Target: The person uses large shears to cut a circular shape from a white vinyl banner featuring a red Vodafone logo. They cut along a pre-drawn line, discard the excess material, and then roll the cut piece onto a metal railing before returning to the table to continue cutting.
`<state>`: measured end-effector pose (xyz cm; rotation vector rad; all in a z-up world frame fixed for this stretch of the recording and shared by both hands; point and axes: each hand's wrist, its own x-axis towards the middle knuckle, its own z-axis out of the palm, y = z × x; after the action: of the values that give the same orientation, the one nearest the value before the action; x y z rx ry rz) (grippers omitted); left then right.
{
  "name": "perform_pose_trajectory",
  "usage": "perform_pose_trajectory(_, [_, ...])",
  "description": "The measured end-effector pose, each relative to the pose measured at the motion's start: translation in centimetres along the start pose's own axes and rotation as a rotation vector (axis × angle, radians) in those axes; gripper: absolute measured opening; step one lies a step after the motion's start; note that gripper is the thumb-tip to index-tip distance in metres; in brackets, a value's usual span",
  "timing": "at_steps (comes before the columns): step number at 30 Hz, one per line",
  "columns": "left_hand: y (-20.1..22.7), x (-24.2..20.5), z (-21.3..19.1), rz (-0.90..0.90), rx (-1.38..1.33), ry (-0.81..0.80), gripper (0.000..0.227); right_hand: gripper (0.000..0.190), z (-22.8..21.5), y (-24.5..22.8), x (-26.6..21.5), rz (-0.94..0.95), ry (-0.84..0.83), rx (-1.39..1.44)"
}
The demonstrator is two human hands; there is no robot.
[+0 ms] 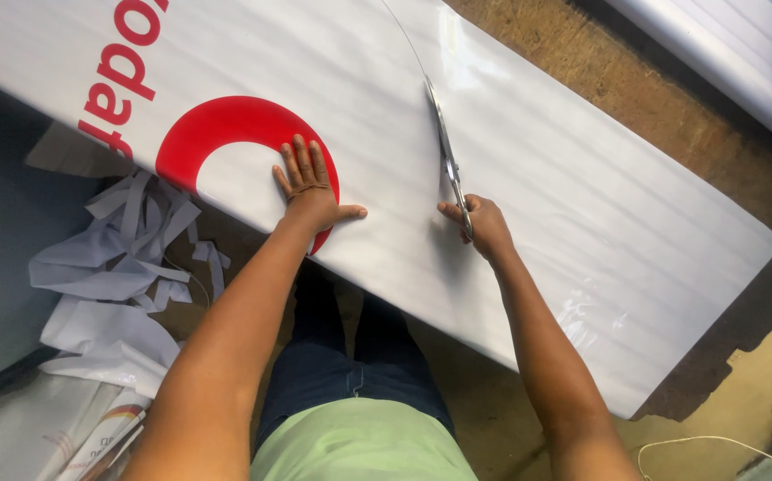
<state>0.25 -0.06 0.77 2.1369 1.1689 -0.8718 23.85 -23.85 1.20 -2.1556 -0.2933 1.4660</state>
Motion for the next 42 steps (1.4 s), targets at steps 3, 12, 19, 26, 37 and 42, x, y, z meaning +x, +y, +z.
perform_pose_trajectory(3, [-0.1, 0.5, 0.4, 0.000, 0.007, 0.005, 0.163, 0.044, -0.2, -0.9, -0.7, 0.003, 0.014, -0.049])
perform_pose_trajectory(12, [-0.3, 0.4, 0.6, 0.015, -0.020, 0.018, 0.163, 0.046, -1.9, -2.9, 0.1, -0.015, -0.005, -0.112])
perform_pose_trajectory(19, [-0.5, 0.5, 0.9, 0.020, -0.013, 0.025, 0.164, 0.044, -2.6, -3.8, 2.4, -0.027, -0.022, -0.136])
perform_pose_trajectory(26, [-0.6, 0.9, 0.8, 0.023, -0.001, 0.033, 0.168, 0.043, -3.0, -4.3, 3.0, -0.048, -0.024, -0.156])
perform_pose_trajectory(37, [-0.4, 0.5, 0.9, 0.007, 0.014, -0.006, 0.166, 0.041, -4.5, -7.0, 5.3, -0.068, -0.046, -0.198])
perform_pose_trajectory(42, [-0.2, 0.4, 0.5, 0.004, 0.018, -0.021, 0.165, 0.043, -5.0, -7.4, 5.3, -0.059, -0.053, -0.244])
